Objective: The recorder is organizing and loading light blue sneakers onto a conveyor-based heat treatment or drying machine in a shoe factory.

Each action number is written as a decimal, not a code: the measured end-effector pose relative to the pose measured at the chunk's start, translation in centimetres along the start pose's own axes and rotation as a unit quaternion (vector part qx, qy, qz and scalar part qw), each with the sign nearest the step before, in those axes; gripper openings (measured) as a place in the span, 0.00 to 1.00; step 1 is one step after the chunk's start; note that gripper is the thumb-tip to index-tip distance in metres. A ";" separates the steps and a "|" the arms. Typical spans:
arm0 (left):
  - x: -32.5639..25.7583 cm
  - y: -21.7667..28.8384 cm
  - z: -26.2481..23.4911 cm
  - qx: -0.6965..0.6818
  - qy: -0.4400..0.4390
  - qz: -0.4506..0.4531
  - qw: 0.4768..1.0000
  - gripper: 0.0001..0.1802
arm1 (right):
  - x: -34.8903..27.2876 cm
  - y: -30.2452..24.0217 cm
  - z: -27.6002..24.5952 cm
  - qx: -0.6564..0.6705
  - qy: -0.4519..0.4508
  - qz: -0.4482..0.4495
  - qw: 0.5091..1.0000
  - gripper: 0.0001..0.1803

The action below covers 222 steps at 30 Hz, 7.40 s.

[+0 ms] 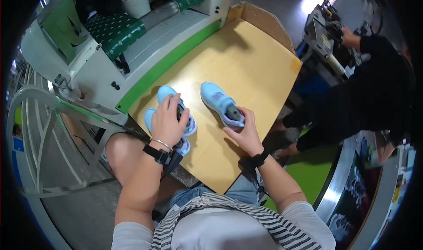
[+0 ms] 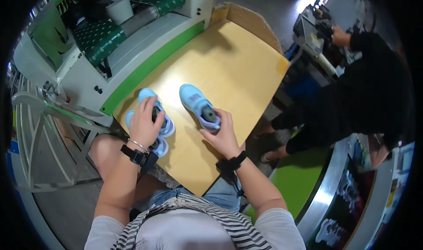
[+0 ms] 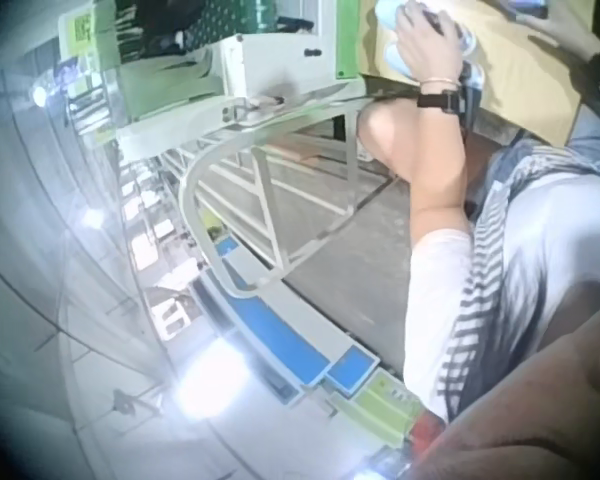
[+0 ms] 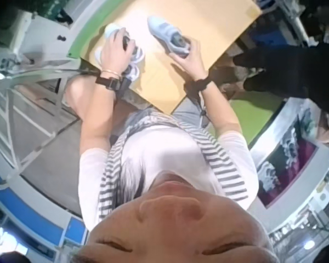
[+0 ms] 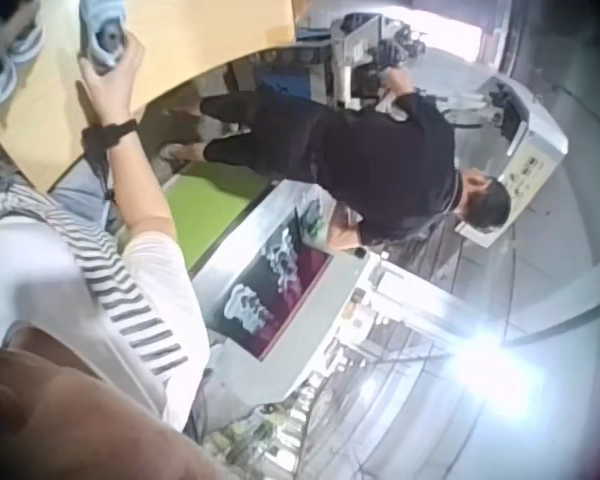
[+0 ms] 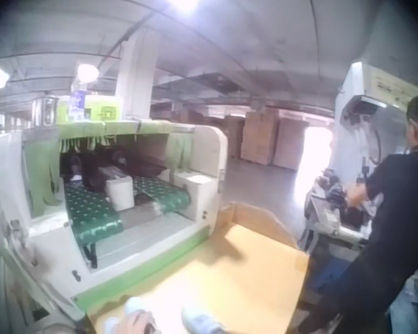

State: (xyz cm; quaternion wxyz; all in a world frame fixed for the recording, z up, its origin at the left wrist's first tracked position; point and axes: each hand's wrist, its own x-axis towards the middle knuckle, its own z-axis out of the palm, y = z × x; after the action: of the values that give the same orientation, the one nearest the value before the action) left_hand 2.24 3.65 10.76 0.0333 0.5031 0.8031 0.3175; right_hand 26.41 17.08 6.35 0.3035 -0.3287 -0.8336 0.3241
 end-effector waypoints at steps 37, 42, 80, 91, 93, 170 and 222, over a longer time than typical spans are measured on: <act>-3.3 0.8 -0.8 -0.028 -0.031 0.019 0.999 0.26 | -3.4 -3.4 6.0 0.059 0.001 0.005 0.998 0.48; -3.3 0.7 -0.8 -0.028 -0.033 0.017 0.999 0.27 | -3.5 -3.4 6.1 0.060 0.002 0.005 0.998 0.48; -1.4 -4.6 -3.1 -0.460 0.012 -0.185 0.868 0.24 | -3.5 -2.7 5.9 0.097 -0.021 0.023 0.995 0.48; -5.2 -0.6 -0.7 -0.078 0.066 0.026 0.994 0.16 | 14.7 3.6 -1.9 0.120 -0.232 0.248 0.933 0.36; -4.9 -0.3 -0.9 -0.086 0.065 0.021 0.994 0.16 | 20.1 4.0 -0.8 0.124 -0.152 0.285 0.938 0.39; -7.7 -2.5 0.4 -0.145 0.094 -0.051 0.984 0.52 | -1.1 0.3 0.3 0.173 -0.014 0.125 0.977 0.49; -7.7 -4.2 0.0 -0.157 0.020 -0.070 0.985 0.63 | -1.5 -4.8 4.3 0.158 -0.142 0.053 0.976 0.52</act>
State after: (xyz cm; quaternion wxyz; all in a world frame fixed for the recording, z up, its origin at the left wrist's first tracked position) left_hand 2.72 -3.99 6.43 0.1181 0.4281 0.7769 0.4464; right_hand 22.53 11.71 6.85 0.2124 -0.2713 -0.7877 0.5107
